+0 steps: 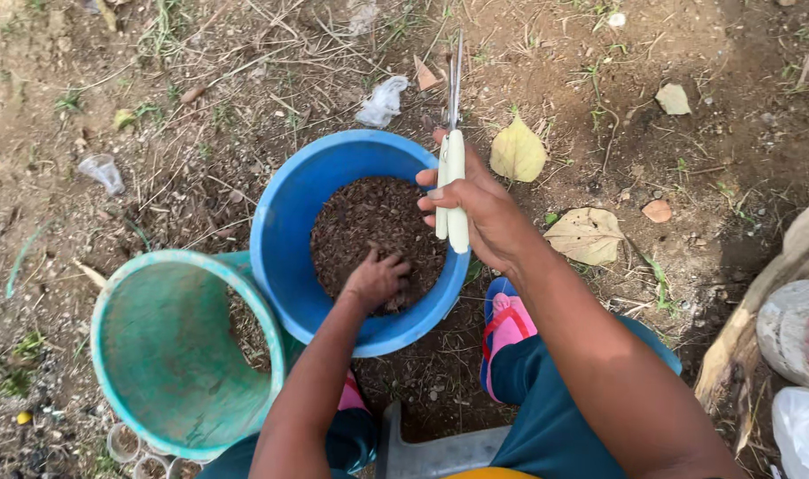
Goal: The person sits on a low stool and uses pruning shears to cut small pieces of dried organic matter held in their left hand. The cut pieces fall into a blue bucket placed between their legs.
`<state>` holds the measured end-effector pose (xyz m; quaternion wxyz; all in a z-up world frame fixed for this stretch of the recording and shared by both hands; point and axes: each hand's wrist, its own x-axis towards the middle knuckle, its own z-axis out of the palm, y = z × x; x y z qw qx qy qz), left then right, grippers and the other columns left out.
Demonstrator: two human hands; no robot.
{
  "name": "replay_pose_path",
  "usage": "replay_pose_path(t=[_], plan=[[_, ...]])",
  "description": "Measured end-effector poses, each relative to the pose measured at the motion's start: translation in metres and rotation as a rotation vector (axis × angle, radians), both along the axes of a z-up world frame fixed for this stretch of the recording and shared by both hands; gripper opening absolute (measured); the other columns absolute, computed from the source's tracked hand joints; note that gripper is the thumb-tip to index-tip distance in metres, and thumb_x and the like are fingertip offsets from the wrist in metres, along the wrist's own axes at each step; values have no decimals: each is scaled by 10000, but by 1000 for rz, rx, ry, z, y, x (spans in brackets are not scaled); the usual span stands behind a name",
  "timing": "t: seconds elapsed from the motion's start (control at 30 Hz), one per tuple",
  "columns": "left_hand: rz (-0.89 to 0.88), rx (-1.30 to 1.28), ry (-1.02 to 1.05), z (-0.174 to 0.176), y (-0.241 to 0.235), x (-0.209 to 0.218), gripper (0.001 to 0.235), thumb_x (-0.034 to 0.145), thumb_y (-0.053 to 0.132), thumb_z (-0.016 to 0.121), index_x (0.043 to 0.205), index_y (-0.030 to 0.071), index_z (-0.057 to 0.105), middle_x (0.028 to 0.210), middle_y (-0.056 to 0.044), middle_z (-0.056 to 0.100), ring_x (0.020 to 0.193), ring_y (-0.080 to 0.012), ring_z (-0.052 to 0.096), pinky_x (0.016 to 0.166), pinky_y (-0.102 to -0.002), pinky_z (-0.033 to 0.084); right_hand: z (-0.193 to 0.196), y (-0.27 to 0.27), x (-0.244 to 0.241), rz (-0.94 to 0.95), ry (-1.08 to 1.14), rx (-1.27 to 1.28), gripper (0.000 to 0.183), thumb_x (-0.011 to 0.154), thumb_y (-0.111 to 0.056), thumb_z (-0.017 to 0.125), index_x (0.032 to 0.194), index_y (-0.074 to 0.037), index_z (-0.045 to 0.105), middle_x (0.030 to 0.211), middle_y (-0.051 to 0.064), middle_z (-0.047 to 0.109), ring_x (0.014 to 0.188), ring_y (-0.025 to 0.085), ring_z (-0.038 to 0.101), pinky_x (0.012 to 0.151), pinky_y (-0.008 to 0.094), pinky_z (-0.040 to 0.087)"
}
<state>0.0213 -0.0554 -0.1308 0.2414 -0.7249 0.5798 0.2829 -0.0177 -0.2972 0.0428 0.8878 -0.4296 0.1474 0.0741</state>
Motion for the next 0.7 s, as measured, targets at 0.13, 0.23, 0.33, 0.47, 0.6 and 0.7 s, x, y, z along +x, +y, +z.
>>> replay_pose_path(t=[0.13, 0.23, 0.33, 0.47, 0.6, 0.7], plan=[[180, -197, -51, -21, 22, 32, 336, 938, 128, 563, 1204, 280, 700, 1438, -24, 510, 1330, -306, 532, 963, -425, 566, 2, -3, 3, -6, 12, 4, 881, 836, -107, 602, 1627, -159, 219, 1237, 103, 558, 1003, 185, 625, 867, 369, 562], [552, -348, 5, -15, 32, 59, 337, 959, 71, 564, 1184, 270, 717, 1243, -75, 682, 1140, -304, 678, 907, -434, 598, 5, -3, 4, -8, 5, 13, 892, 831, -105, 611, 1627, -163, 210, 1235, 104, 553, 1003, 186, 620, 864, 368, 550], [823, -548, 68, 15, 42, 78, 332, 903, 43, 646, 1174, 224, 714, 1091, -138, 746, 1026, -339, 716, 888, -471, 583, 8, -2, 2, -3, 15, -5, 894, 833, -112, 617, 1633, -164, 222, 1236, 99, 554, 1003, 178, 618, 869, 357, 539], [1121, -707, 215, 55, 50, 88, 277, 889, 129, 754, 1154, 184, 701, 1055, -141, 761, 995, -327, 757, 853, -460, 591, 9, -2, 3, 5, 11, -14, 891, 831, -116, 621, 1627, -170, 225, 1235, 91, 554, 1002, 171, 618, 865, 355, 536], [1114, -441, 91, 67, 51, 87, 575, 783, 208, 858, 1290, 160, 591, 1059, -173, 726, 1022, -379, 683, 875, -497, 543, 7, 1, 4, 5, -1, -9, 885, 837, -115, 623, 1625, -170, 224, 1239, 93, 556, 998, 176, 614, 850, 359, 534], [1158, -385, -85, 54, 59, 85, 643, 776, 258, 886, 1337, 181, 584, 1112, -171, 720, 1056, -382, 679, 908, -495, 545, 7, 2, 3, 2, 18, -22, 891, 814, -107, 625, 1618, -167, 246, 1209, 90, 548, 988, 173, 617, 846, 353, 539]])
